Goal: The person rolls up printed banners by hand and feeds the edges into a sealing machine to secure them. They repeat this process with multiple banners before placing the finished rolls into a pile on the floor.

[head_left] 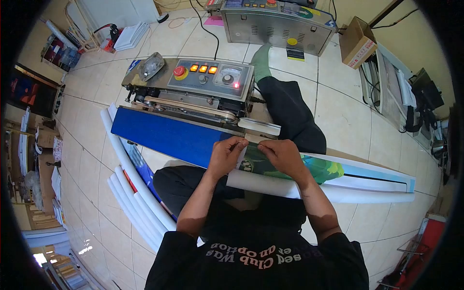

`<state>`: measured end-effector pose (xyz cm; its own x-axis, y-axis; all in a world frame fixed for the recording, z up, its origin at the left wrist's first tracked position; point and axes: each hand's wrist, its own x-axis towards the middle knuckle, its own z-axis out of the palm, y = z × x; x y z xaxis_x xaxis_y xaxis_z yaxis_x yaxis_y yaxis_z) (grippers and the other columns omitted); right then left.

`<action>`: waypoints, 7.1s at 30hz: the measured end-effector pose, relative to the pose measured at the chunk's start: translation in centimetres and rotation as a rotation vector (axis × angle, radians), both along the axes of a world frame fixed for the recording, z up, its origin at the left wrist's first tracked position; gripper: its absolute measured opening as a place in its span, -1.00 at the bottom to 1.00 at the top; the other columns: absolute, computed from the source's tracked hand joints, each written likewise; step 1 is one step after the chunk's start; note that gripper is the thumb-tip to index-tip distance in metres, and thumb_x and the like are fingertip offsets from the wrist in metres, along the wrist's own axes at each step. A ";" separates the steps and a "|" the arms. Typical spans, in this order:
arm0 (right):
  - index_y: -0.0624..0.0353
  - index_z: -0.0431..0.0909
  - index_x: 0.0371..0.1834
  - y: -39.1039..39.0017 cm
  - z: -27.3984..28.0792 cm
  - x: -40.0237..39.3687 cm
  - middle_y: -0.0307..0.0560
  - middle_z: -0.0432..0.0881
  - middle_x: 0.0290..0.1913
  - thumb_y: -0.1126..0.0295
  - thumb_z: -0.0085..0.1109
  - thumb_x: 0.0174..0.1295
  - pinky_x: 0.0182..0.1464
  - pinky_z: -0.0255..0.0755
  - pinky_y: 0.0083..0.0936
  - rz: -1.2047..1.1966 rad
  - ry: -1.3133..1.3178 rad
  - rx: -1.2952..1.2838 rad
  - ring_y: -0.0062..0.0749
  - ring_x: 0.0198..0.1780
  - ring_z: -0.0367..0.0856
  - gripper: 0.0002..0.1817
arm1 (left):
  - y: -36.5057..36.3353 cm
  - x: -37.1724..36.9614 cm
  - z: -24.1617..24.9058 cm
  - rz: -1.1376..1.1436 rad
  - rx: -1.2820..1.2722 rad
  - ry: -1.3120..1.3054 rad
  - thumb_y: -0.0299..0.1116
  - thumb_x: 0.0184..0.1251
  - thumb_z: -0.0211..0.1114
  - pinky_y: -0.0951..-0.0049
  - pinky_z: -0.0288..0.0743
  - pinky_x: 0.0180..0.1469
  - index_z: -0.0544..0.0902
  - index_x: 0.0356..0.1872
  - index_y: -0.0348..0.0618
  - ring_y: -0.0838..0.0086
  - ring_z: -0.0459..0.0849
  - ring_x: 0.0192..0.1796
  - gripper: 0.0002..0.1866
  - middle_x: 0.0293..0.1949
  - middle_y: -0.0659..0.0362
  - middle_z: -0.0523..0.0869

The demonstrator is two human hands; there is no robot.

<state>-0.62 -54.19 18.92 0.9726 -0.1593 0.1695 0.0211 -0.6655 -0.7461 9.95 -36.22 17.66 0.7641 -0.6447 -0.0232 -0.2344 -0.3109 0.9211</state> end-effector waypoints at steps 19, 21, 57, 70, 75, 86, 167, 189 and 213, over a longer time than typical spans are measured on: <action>0.24 0.63 -0.24 -13.4 -3.0 -8.9 0.06 0.64 -0.47 0.35 0.21 0.31 -0.34 0.47 -0.39 -0.026 0.354 0.100 -0.23 -0.47 0.59 -0.83 | -5.1 -1.9 -7.9 0.292 -0.279 0.230 -0.34 0.38 0.35 0.62 0.49 -0.22 0.73 -0.13 -0.31 0.70 0.60 -0.28 -0.78 -0.33 0.23 0.76; 0.24 0.62 -0.24 -14.2 -3.9 -8.6 0.05 0.63 -0.48 0.33 0.20 0.32 -0.35 0.46 -0.40 -0.029 0.384 0.105 -0.27 -0.49 0.57 -0.82 | -6.1 -1.8 -7.3 0.325 -0.235 0.106 -0.36 0.35 0.36 0.62 0.47 -0.31 0.74 -0.15 -0.28 0.70 0.58 -0.37 -0.80 -0.42 0.21 0.74; 0.28 0.64 -0.27 -10.0 -6.2 1.9 -0.37 0.38 -0.62 0.31 0.21 0.35 -0.49 0.19 -0.61 0.052 0.428 0.346 -0.73 -0.53 0.23 -0.78 | 2.3 8.3 -10.2 0.369 -0.384 0.409 -0.58 0.19 0.41 0.64 0.26 -0.47 0.37 -0.56 0.04 0.73 0.39 -0.53 -0.64 -0.56 0.41 0.49; 0.22 0.72 -0.24 -8.0 -5.5 4.9 0.08 0.66 -0.51 -0.01 0.25 0.24 -0.34 0.46 -0.34 0.016 0.489 0.096 -0.28 -0.49 0.61 -0.56 | 7.1 6.9 -0.3 0.504 -0.177 -0.034 -0.58 0.31 0.25 0.50 0.50 -0.08 0.52 -0.08 -0.25 0.50 0.67 -0.19 -0.81 -0.28 0.14 0.71; 0.18 0.75 -0.30 -6.9 -3.5 6.0 0.23 0.68 -0.42 -0.28 0.18 0.16 -0.19 0.55 -0.17 -0.039 0.628 -0.083 0.07 -0.31 0.70 -0.36 | 2.6 -1.2 5.2 0.115 0.038 -0.228 -0.44 0.29 0.30 0.29 0.48 0.08 0.55 -0.09 -0.24 0.27 0.68 -0.12 -0.78 -0.14 0.10 0.69; 0.22 0.75 -0.34 -5.9 -3.2 6.6 0.27 0.71 -0.29 -0.47 0.09 0.08 -0.05 0.58 -0.16 -0.115 0.709 -0.193 0.12 -0.15 0.71 -0.18 | 0.1 -2.7 -3.1 0.056 0.139 -0.720 -0.42 0.22 0.36 0.16 0.55 0.03 0.68 -0.40 -0.24 0.20 0.70 -0.38 -0.90 -0.47 0.08 0.72; 0.35 0.64 -0.37 -17.6 -7.3 -6.4 -0.36 0.42 -0.60 0.35 0.31 0.25 -0.43 0.28 -0.56 -0.128 0.512 0.364 -0.70 -0.49 0.32 -0.77 | 16.1 16.8 -8.1 0.665 0.668 -0.565 0.14 0.37 0.10 -0.01 -0.11 0.53 0.22 0.43 -0.40 -0.04 0.14 0.52 -0.14 0.45 -0.21 0.24; 0.29 0.65 -0.14 -18.4 -6.7 -8.5 -0.24 0.63 -0.41 0.34 0.15 0.40 -0.15 0.44 -0.56 -0.056 0.492 0.268 -0.61 -0.31 0.48 -0.78 | 21.2 22.2 -9.3 0.605 0.819 -0.505 0.17 0.42 0.04 0.04 -0.14 0.54 0.22 0.46 -0.31 0.08 0.10 0.55 -0.18 0.48 -0.08 0.25; 0.30 0.57 -0.34 -16.1 -7.4 -4.3 -0.43 0.39 -0.53 0.34 0.17 0.38 -0.40 0.25 -0.59 -0.023 0.474 0.248 -0.69 -0.44 0.29 -0.77 | 23.8 25.3 -7.6 0.661 0.726 -0.429 0.20 0.41 -0.03 0.09 -0.17 0.56 0.26 0.45 -0.29 0.12 0.06 0.57 -0.19 0.50 -0.02 0.23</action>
